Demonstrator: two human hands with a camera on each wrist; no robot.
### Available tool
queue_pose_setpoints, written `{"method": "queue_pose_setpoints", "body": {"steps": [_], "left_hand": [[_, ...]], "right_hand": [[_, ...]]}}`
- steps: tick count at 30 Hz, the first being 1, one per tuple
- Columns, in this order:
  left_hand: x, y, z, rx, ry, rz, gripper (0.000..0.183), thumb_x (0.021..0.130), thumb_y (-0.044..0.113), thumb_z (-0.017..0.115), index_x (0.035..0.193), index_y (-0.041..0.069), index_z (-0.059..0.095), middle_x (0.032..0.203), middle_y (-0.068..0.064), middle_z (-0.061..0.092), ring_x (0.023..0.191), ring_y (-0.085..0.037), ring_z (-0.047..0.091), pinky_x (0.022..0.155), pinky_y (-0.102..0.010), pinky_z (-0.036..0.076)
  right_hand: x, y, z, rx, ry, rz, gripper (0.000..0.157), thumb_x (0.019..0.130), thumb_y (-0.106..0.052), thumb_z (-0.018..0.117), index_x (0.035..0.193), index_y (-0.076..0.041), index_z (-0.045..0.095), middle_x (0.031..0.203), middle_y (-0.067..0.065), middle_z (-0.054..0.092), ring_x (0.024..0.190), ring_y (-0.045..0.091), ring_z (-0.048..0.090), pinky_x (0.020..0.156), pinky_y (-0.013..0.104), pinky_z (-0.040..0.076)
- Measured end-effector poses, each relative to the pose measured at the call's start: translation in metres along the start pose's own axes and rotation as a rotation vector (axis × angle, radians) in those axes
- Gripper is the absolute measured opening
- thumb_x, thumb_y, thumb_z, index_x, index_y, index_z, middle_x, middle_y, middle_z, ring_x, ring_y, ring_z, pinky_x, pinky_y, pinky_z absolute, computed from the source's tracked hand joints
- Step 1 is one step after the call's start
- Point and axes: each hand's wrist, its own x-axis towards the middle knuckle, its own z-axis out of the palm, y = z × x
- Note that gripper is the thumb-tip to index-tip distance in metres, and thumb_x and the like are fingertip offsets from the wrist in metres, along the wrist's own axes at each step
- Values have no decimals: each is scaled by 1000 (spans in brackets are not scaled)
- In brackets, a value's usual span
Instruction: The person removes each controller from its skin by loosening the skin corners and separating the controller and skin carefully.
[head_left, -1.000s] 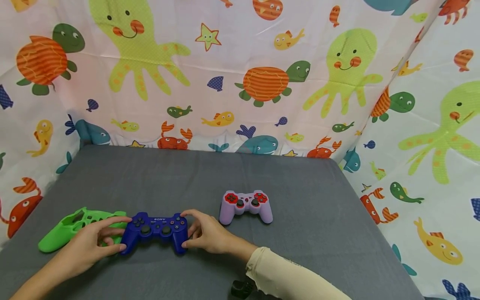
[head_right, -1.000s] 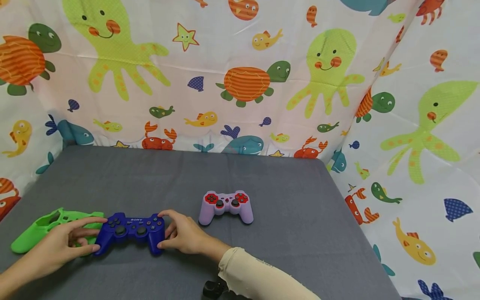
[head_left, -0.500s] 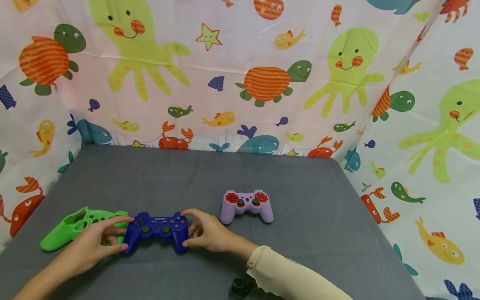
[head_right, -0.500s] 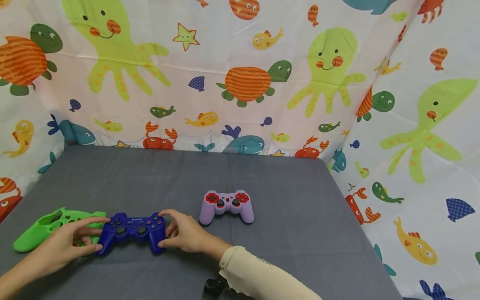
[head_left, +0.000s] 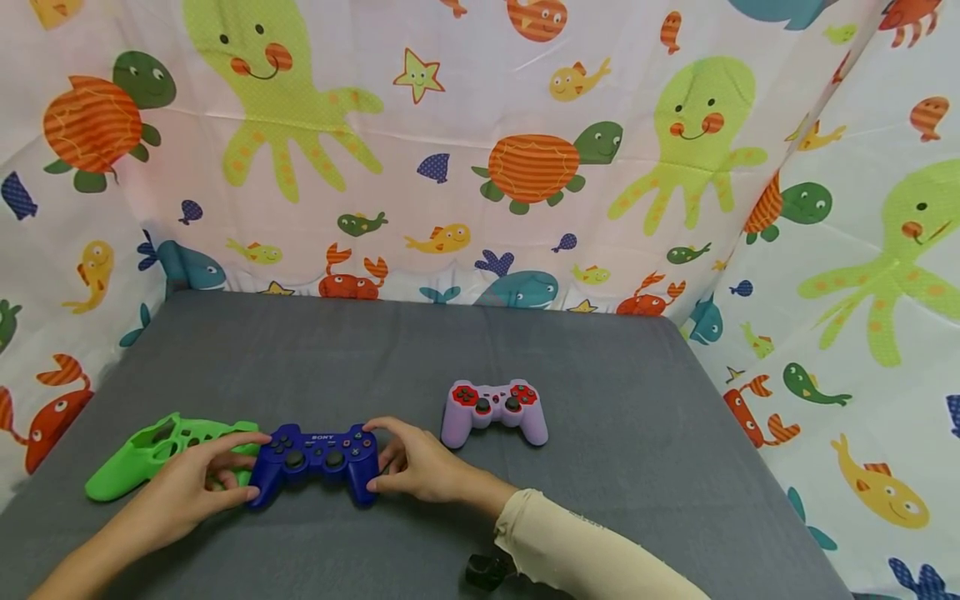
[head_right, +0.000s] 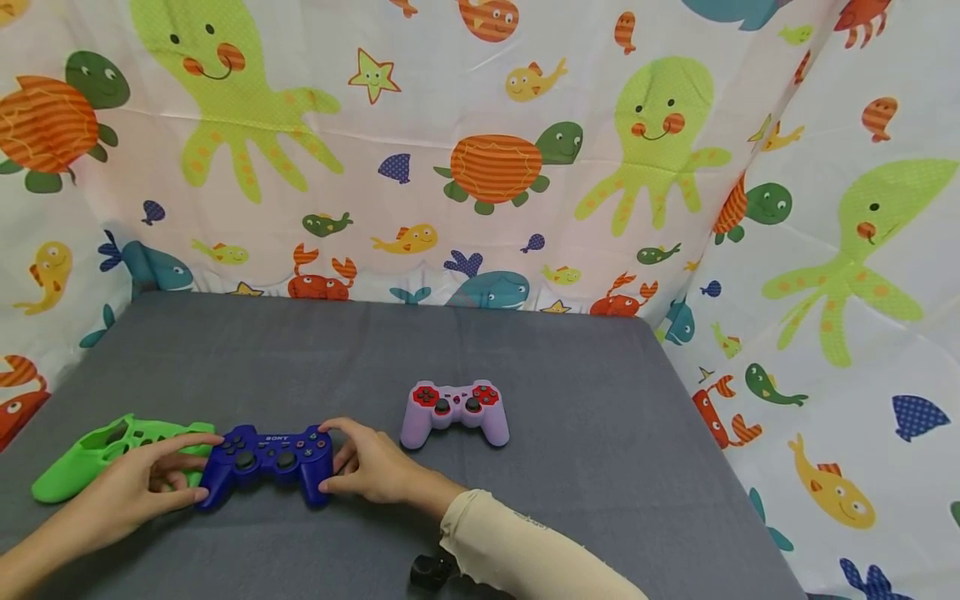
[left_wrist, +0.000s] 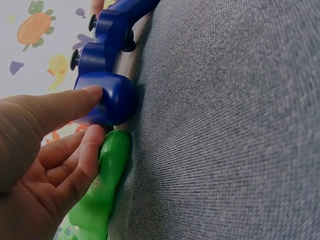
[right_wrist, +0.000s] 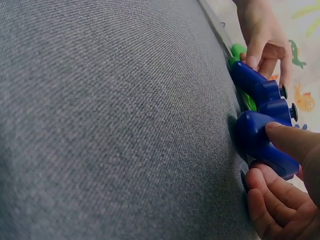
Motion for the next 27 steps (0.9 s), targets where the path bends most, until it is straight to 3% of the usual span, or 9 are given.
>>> {"method": "queue_pose_setpoints", "body": {"steps": [11, 18, 25, 27], "left_hand": [[1, -3, -2, 1, -27, 33, 67, 85, 19, 81, 144, 0, 54, 115, -18, 73, 70, 0, 62, 61, -24, 51], [-1, -4, -1, 33, -9, 21, 65, 84, 18, 81, 142, 2, 56, 115, -15, 74, 70, 2, 61, 62, -24, 52], [-1, 1, -3, 72, -13, -31, 59, 88, 23, 78, 140, 4, 59, 82, 1, 69, 65, -1, 59, 57, -24, 48], [0, 2, -4, 83, -5, -40, 56, 91, 27, 76, 139, 4, 60, 90, -3, 73, 66, -1, 60, 57, -24, 47]], "right_hand": [[-2, 2, -1, -10, -10, -7, 67, 89, -16, 79, 147, -21, 46, 99, 4, 71, 75, -1, 63, 68, 18, 53], [-3, 1, 0, -18, -17, -13, 67, 90, -17, 78, 148, -19, 44, 100, 3, 71, 76, -2, 63, 69, 17, 53], [-5, 2, 0, -12, -9, -22, 56, 96, -21, 71, 146, -17, 46, 100, 2, 72, 78, -4, 63, 70, 17, 53], [-4, 2, -1, -9, -5, -23, 54, 97, -21, 70, 146, -17, 47, 100, 2, 73, 79, -4, 64, 71, 17, 53]]}}
